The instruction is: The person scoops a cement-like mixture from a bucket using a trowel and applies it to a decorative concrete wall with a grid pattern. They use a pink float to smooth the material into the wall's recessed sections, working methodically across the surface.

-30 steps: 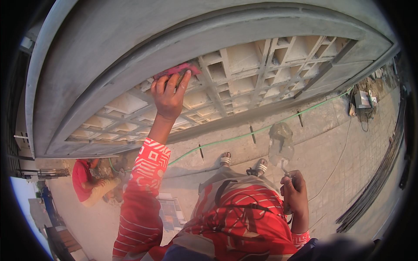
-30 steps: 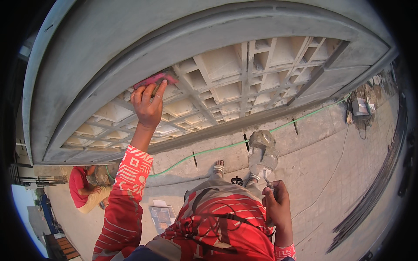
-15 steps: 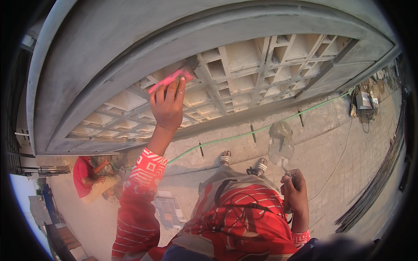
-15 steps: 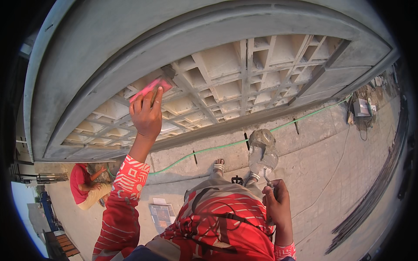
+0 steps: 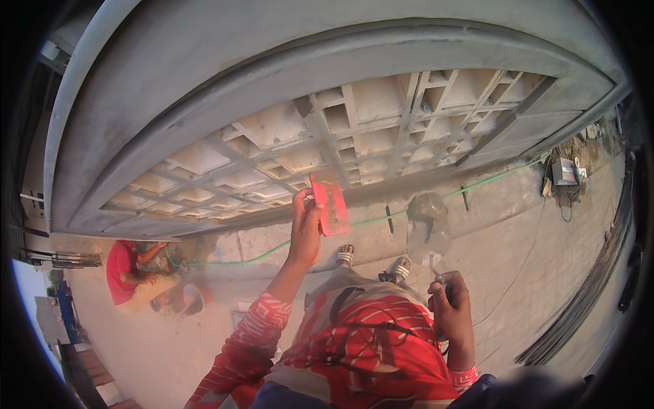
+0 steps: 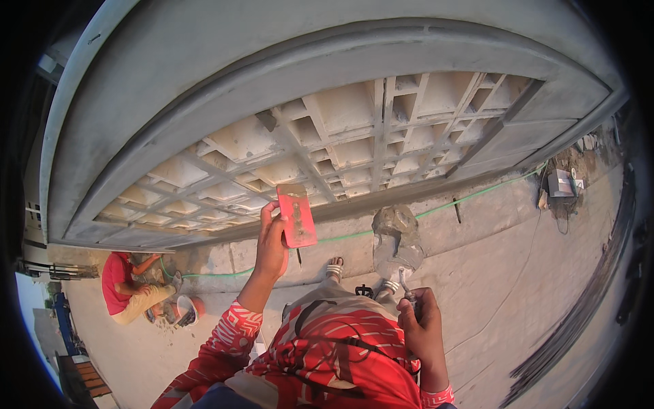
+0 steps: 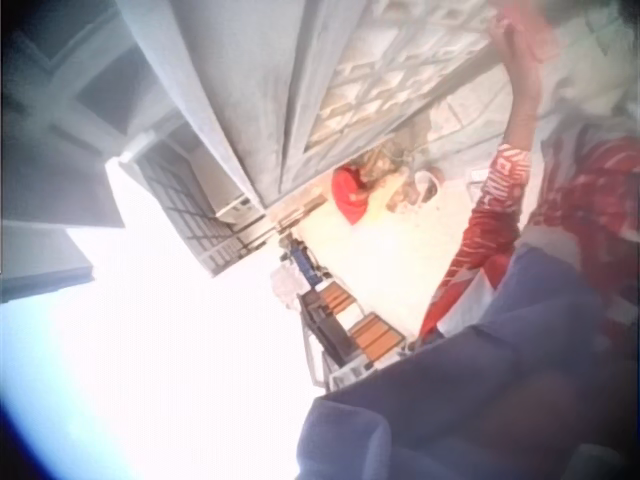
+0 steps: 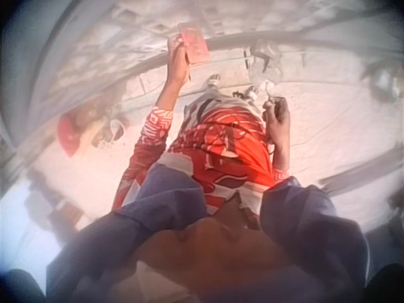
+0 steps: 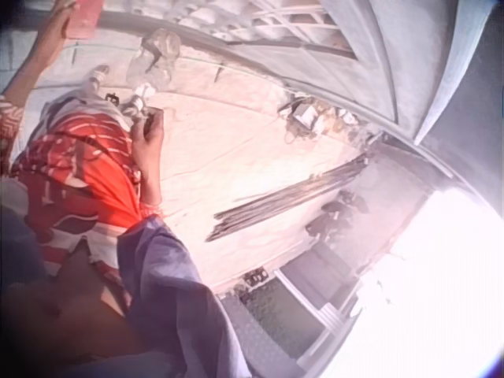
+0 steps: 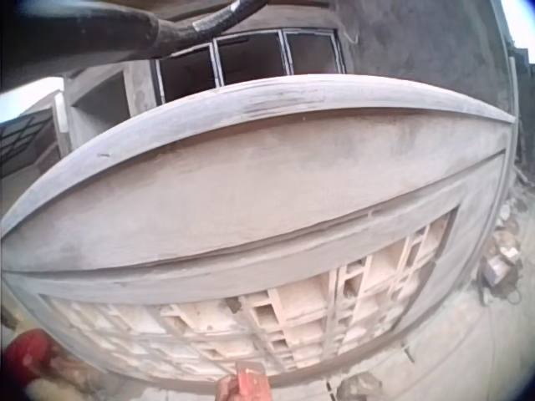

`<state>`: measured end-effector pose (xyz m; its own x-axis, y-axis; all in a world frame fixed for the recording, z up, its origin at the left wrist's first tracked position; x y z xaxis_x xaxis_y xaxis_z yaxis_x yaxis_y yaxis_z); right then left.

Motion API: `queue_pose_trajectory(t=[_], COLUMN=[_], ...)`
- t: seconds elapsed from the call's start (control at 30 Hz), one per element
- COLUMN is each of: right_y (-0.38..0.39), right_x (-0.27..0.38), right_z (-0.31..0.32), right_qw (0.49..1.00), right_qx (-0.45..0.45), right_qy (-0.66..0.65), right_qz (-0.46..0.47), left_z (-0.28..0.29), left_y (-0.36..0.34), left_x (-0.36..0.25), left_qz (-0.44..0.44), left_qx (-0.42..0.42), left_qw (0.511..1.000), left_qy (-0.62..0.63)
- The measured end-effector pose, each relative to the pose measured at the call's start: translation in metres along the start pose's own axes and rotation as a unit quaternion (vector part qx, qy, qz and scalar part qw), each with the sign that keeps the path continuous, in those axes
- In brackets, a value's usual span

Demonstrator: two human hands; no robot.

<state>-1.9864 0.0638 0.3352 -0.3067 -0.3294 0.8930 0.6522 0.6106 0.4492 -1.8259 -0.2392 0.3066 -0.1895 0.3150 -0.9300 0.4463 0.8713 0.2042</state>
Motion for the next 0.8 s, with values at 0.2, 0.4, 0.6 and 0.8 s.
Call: queue_pose_trajectory(t=[0.2,0.4,0.6,0.8], right_y=[0.002,-0.01,-0.018,-0.002], right_x=[0.043,0.052,0.038,0.041], right_z=[-0.021,-0.033,-0.026,-0.056], right_qw=[0.99,0.981,0.948,0.9], right_qx=[0.039,0.116,0.193,0.285], right_qy=[0.128,0.144,0.241,0.305], right_qz=[0.055,0.057,0.078,0.121], left_z=[-0.009,-0.015,0.009,-0.023], left_y=[0.08,0.112,0.157,0.207], left_x=[0.105,0.075,0.043,-0.046], left_qz=[0.28,0.206,-0.039,-0.309], left_qx=[0.087,0.048,-0.032,-0.088], left_qw=[0.917,0.94,0.997,0.79], left_qy=[0.27,0.267,-0.065,-0.522])
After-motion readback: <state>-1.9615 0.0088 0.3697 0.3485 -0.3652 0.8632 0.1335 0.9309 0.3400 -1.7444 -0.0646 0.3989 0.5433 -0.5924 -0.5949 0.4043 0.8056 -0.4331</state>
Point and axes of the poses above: each hand's wrist, its own y-axis away from the middle knuckle, its own z-axis out of the back of the hand, x = y × z, the point moved 6 cm from there along -y, towards the middle knuckle, and after that the axes turned 2 degrees about -x, right-handed, at the moved point
